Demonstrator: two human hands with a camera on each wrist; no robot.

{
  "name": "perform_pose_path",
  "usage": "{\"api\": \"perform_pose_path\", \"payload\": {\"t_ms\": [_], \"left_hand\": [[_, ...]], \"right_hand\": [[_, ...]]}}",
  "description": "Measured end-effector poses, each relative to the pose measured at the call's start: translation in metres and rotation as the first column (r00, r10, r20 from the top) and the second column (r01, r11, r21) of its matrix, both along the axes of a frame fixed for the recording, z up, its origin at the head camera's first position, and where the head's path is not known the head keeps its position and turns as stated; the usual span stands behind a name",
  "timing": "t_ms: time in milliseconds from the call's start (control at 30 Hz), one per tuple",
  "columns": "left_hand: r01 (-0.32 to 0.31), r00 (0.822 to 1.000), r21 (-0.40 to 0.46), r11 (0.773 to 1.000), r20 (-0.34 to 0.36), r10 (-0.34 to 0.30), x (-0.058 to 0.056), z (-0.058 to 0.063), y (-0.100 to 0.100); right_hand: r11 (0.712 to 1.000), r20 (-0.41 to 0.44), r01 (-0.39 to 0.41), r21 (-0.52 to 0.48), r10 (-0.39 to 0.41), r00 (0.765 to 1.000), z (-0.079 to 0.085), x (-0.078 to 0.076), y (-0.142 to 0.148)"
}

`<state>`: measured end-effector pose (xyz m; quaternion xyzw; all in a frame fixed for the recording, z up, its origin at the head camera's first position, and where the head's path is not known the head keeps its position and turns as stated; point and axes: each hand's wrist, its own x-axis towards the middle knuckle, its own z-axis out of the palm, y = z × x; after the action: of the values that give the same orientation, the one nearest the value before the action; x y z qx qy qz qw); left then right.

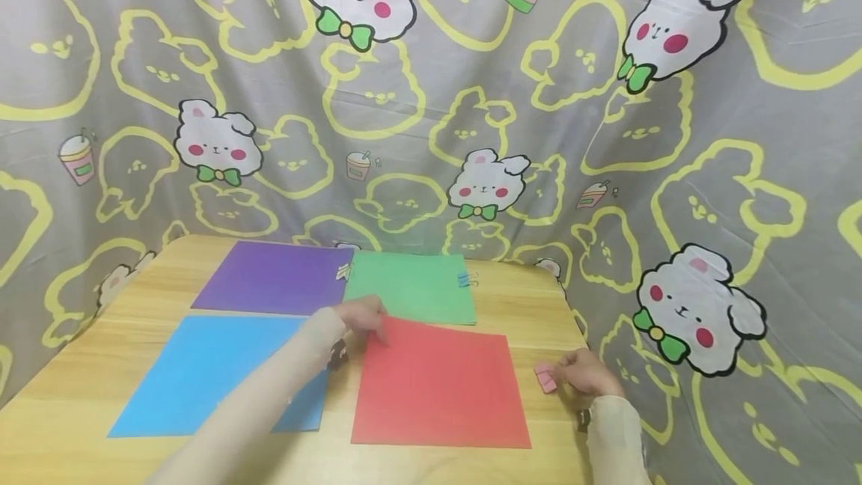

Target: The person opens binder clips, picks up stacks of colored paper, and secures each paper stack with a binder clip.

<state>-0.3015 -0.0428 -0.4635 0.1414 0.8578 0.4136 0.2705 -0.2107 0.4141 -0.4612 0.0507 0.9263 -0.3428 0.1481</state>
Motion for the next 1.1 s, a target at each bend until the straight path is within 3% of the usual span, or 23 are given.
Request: {"api": "perform_pose_path", "payload": {"t_ms": [100, 233, 367, 567, 700, 900, 1100], "left_hand": [[-0.041, 0.997, 0.11, 0.993, 0.064, 0.034, 0.003, -0.002, -0.003], [-0.104, 0.981, 0.242, 0.965, 0.182, 0.06, 0.002, -0.007, -0.008], [-0.146, 0.966, 0.257, 0.955, 0.245, 0.082, 0.0, -0.011, -0.012], [-0.16, 0.972, 0.198, 0.967, 0.205, 0.119, 0.004, -0.01, -0.01], [-0.134, 0.981, 0.209, 0.969, 0.164, 0.1, 0.007, -0.009, -0.008], [-0.121, 0.982, 0.268, 0.956, 0.173, 0.076, 0.008, -0.013, -0.004], [-0.115, 0.985, 0.228, 0.967, 0.149, 0.083, 0.011, -0.014, -0.001]], "right_hand": [[1.0, -0.028, 0.004, -0.002, -0.004, 1.0, -0.001, 0.001, -0.001], [0.999, -0.044, 0.009, -0.036, -0.011, 0.999, -0.002, 0.002, -0.002], [0.995, -0.031, 0.03, -0.091, -0.033, 0.999, 0.0, 0.002, -0.003], [0.991, -0.016, 0.059, -0.116, -0.061, 0.998, 0.004, 0.003, -0.005], [0.992, -0.012, 0.063, -0.113, -0.065, 0.998, 0.005, 0.002, -0.005], [0.992, -0.015, 0.085, -0.092, -0.087, 0.996, 0.005, 0.0, -0.007], [0.987, -0.018, 0.094, -0.129, -0.097, 0.995, 0.005, 0.0, -0.008]]}}
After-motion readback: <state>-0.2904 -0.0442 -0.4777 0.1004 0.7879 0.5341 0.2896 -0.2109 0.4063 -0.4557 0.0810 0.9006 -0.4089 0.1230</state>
